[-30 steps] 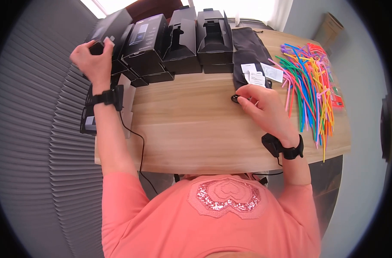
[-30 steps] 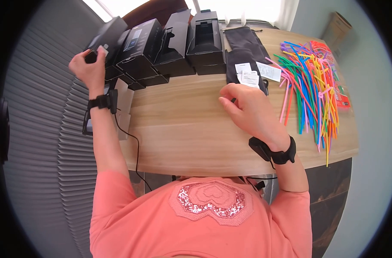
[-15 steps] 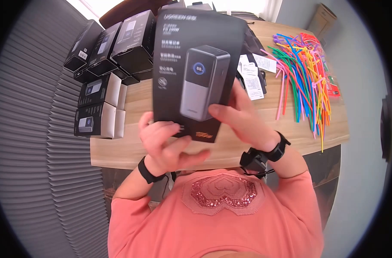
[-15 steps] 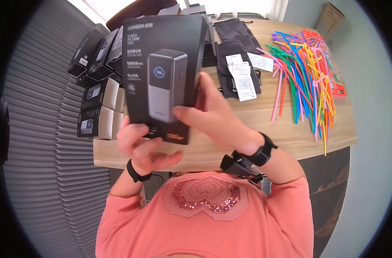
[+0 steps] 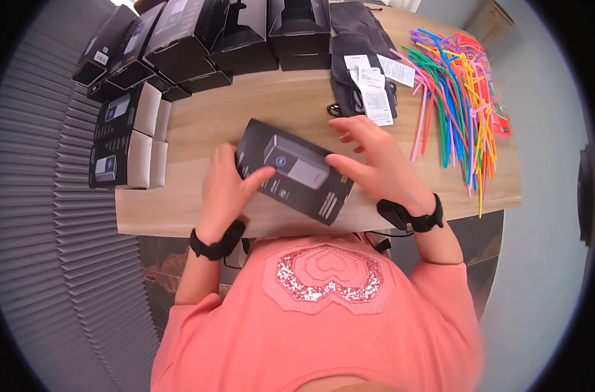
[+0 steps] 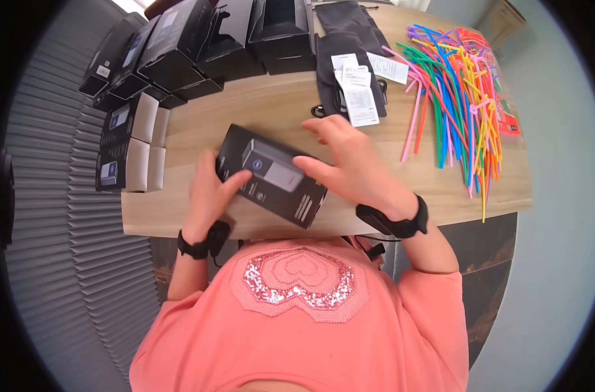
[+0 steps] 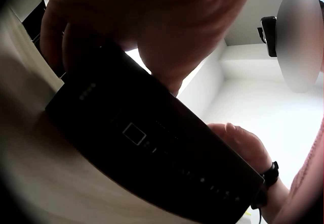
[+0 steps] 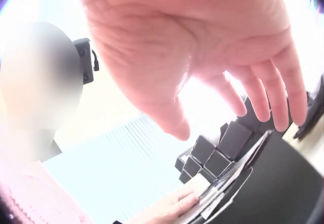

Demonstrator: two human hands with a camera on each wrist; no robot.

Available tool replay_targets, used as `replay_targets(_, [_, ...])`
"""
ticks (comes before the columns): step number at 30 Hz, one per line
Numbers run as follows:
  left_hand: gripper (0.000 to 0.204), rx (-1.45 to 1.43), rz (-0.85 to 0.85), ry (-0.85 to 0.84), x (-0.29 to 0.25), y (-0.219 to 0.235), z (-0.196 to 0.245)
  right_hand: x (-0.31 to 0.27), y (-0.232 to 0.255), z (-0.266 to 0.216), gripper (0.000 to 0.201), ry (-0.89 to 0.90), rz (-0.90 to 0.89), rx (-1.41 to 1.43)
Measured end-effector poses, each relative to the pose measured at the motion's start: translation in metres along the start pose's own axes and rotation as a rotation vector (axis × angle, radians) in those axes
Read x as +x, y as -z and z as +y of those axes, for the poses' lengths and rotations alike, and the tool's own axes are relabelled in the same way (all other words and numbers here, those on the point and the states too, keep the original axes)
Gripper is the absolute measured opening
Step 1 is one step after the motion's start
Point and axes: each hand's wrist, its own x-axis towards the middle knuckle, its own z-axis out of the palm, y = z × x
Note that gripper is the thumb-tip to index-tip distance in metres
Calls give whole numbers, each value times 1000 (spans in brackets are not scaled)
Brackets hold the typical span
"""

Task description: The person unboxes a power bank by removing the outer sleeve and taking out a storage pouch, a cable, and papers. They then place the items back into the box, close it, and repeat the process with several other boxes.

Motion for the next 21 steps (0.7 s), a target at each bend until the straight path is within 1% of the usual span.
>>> replay_targets(2, [57,-57,14,-40,11,-3,-5,-16,9,3,58,-32,61,-75])
replay_targets(3, [50,-100,17,-70,14,0,-2,-24,12,7,69,-63,33,-73])
replay_targets(4, [50,-102,11,-71,16,-1,-4,-33,12,11,69,-69,34,-74])
replay_targets(6, [45,-309,-30,-11,19,-4,-10,-48,11,20,89,-54,-88,-47])
replay_targets(7, [45,-308,-42,-15,19,-5,-12,-53,6,18,89,-65,-82,-44])
replay_targets(9, [42,-349,-53,55,20,-6,-16,-57,-3,11,104,18,-124,-64])
replay_targets(10, [42,-349,-61,49,19,-7,-19,-59,-5,12,104,11,-117,-63])
replay_targets(12, [38,-491,-20,71,13,-9,-27,-63,-12,17,109,29,-74,-80])
replay_targets(13, [38,-490,-25,71,11,-8,-31,-65,-14,21,109,24,-72,-79])
replay_targets(15, [34,-638,-24,114,6,-4,-40,-71,-16,27,106,34,-22,8])
replay_targets(16, [34,-636,-22,124,6,0,-46,-72,-15,28,106,34,-31,13])
replay_targets(18, [27,-704,48,233,10,10,-58,-74,-9,27,102,6,-41,22])
replay_targets(20, [27,-693,81,224,16,17,-68,-78,-4,27,101,0,-58,25])
replay_targets(21, [28,-621,117,181,20,19,-70,-81,-2,26,100,-12,-67,26])
